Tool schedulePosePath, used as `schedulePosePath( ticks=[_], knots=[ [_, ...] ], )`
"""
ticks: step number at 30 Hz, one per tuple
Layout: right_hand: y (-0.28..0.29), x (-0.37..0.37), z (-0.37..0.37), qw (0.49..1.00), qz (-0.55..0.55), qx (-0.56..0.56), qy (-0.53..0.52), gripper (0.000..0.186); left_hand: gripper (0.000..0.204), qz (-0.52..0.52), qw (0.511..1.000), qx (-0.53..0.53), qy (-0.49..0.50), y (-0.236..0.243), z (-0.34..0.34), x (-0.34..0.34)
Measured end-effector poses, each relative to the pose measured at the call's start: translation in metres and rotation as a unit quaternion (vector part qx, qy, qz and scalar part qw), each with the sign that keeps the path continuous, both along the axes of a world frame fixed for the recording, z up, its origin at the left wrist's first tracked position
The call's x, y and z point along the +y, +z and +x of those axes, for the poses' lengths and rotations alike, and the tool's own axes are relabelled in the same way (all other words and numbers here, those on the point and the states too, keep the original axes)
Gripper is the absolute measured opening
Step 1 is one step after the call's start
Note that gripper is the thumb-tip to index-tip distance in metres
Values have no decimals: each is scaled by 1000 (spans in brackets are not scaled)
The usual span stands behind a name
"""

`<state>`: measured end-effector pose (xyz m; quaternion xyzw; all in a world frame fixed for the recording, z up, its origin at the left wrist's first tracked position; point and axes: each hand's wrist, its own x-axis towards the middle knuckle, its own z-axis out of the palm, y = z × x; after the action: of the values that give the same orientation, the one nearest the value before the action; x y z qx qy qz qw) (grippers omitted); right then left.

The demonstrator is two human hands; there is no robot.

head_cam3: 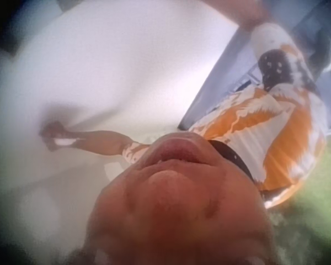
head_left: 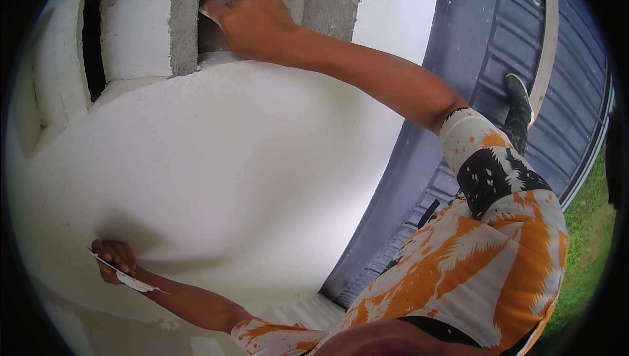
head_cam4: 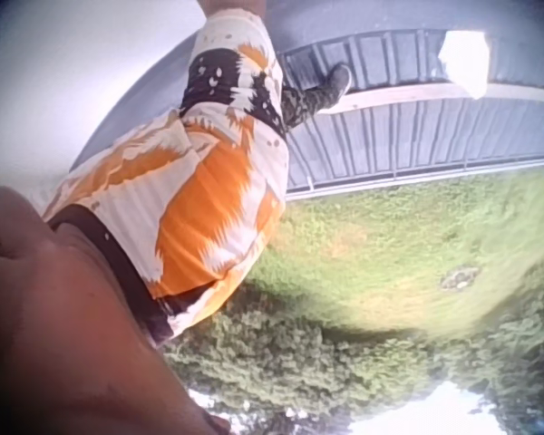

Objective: The person applies white plaster to a ceiling using a trowel and a smaller putty knife. They repeatedly scoop plaster from the trowel and spread it into recessed ceiling sections, smoothing the surface as they work.

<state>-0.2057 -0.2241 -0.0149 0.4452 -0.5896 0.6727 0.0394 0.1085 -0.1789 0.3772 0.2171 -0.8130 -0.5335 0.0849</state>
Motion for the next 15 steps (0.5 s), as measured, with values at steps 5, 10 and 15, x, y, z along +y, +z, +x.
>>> schedulePosePath(
  ticks=[5, 10, 15],
  knots=[
    [-9, -22, -24, 994, 6, 13, -110, 44, 20, 29, 1000, 8, -3, -2, -2, -4],
    [-17, -15, -7, 996, 8, 60, -59, 41, 22, -11, 1000, 6, 3, -2, 1, -2],
    [-11, -17, -23, 994, -10, 18, -110, 40, 23, -16, 1000, 2, 6, -2, 0, 1]
  ],
)
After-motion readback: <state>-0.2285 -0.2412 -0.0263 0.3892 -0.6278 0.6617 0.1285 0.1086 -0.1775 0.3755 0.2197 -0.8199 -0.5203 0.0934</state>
